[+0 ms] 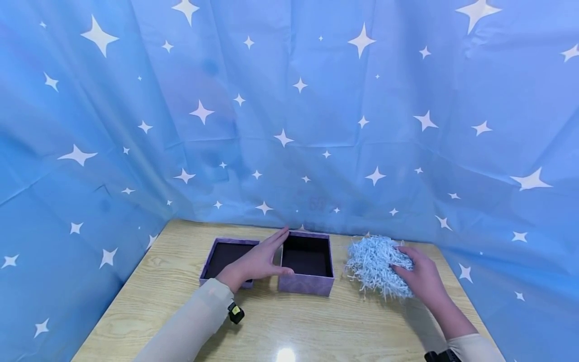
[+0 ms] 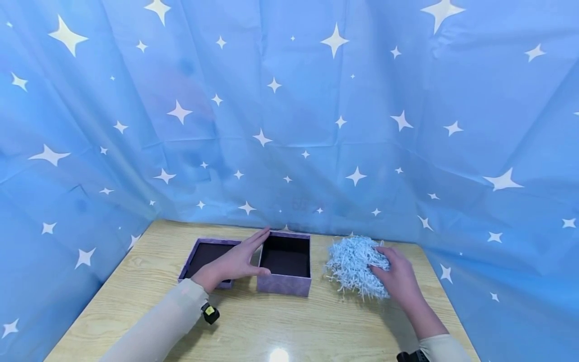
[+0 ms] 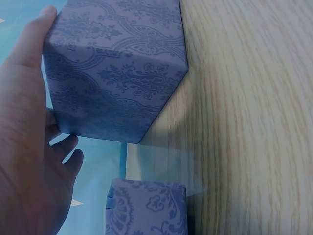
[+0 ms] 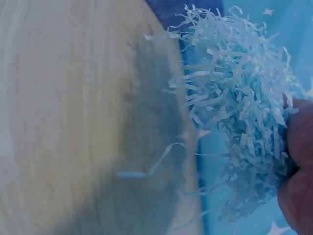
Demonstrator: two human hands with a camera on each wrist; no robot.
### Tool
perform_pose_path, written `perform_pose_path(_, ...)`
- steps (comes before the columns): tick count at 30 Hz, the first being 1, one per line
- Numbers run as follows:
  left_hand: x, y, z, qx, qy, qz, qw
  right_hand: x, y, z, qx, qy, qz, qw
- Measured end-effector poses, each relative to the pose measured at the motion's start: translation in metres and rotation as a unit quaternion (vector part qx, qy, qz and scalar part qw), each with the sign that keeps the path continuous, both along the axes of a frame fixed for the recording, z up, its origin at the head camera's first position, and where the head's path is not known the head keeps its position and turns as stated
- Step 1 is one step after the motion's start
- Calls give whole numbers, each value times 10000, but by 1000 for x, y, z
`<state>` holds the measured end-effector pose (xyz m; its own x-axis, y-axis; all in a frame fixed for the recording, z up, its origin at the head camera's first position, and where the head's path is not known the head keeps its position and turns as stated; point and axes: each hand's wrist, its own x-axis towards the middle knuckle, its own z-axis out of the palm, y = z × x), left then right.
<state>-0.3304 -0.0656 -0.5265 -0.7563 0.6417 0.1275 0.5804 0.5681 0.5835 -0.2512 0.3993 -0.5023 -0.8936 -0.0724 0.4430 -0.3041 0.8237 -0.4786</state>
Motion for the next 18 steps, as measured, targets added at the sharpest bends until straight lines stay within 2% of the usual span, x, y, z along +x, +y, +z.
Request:
perform_pose_path(12, -1, 2, 1, 3, 33, 49, 10000, -5, -11, 31, 23, 347, -14, 9994)
perform_pose_path(18, 1, 1, 0, 126, 32, -29, 9999, -7, -17, 45, -14, 413, -35, 9991)
